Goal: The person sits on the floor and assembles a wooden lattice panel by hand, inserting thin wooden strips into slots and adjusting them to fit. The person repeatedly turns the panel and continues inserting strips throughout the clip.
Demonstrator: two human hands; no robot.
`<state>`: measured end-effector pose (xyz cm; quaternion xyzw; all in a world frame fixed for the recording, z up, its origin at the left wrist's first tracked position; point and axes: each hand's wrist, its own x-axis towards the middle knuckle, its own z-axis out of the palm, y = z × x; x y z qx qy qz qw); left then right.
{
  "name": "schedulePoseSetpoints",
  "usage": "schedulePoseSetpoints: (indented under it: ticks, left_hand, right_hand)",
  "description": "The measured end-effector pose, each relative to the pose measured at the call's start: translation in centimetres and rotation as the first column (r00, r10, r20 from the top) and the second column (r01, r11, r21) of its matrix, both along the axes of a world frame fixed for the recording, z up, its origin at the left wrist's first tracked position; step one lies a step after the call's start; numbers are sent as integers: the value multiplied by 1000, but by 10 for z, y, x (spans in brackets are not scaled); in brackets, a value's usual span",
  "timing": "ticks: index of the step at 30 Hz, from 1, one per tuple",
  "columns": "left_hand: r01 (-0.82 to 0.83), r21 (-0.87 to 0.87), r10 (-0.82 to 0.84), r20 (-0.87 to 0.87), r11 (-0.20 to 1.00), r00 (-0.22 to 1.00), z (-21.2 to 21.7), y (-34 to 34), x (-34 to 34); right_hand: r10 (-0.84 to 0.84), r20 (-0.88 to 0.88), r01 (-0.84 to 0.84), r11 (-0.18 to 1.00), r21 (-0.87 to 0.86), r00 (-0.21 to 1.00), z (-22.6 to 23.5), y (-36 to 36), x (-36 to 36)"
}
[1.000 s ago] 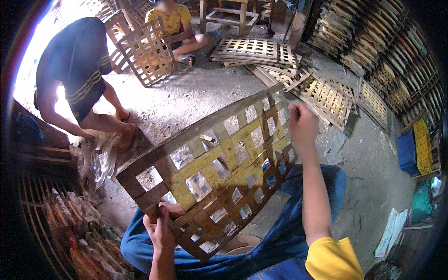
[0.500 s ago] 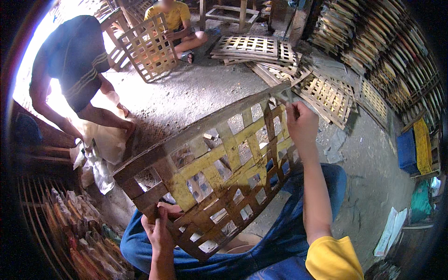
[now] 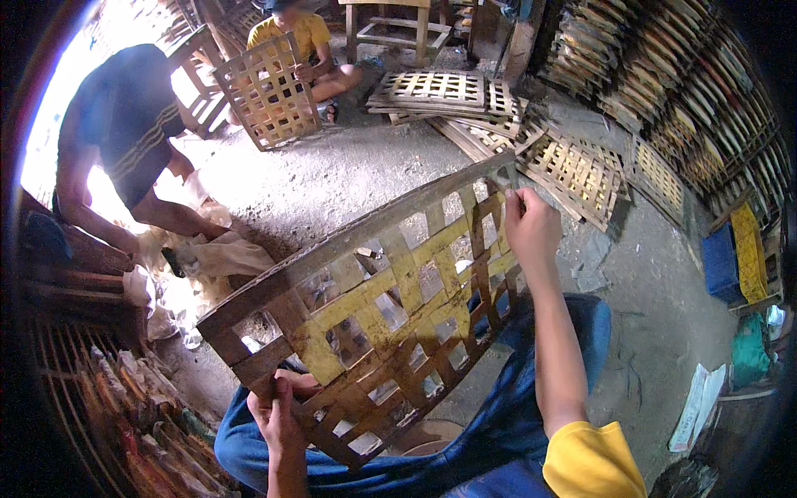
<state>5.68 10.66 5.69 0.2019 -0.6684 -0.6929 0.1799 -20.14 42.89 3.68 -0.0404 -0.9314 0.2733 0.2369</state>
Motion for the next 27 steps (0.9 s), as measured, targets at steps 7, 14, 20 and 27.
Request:
schedulePoseSetpoints:
  ticks: [7, 14, 20, 27]
  left_hand:
    - [28, -36, -28, -4, 999, 1000, -1, -1, 0]
    - [-33, 33, 35, -69, 999, 997, 0, 7, 1]
    - [-5, 54, 7, -31, 999, 1000, -6, -2, 3]
    - [-70, -54, 69, -24, 996, 997, -11, -9, -2]
  right_hand:
    - [150, -8, -150, 984, -97, 989, 5, -8, 7]
    - [-40, -13, 40, 999, -3, 999, -13, 1, -6]
    - [-64, -19, 63, 997, -45, 998, 4, -1, -1]
    - [52, -66, -70, 951, -300, 996, 12, 3, 0]
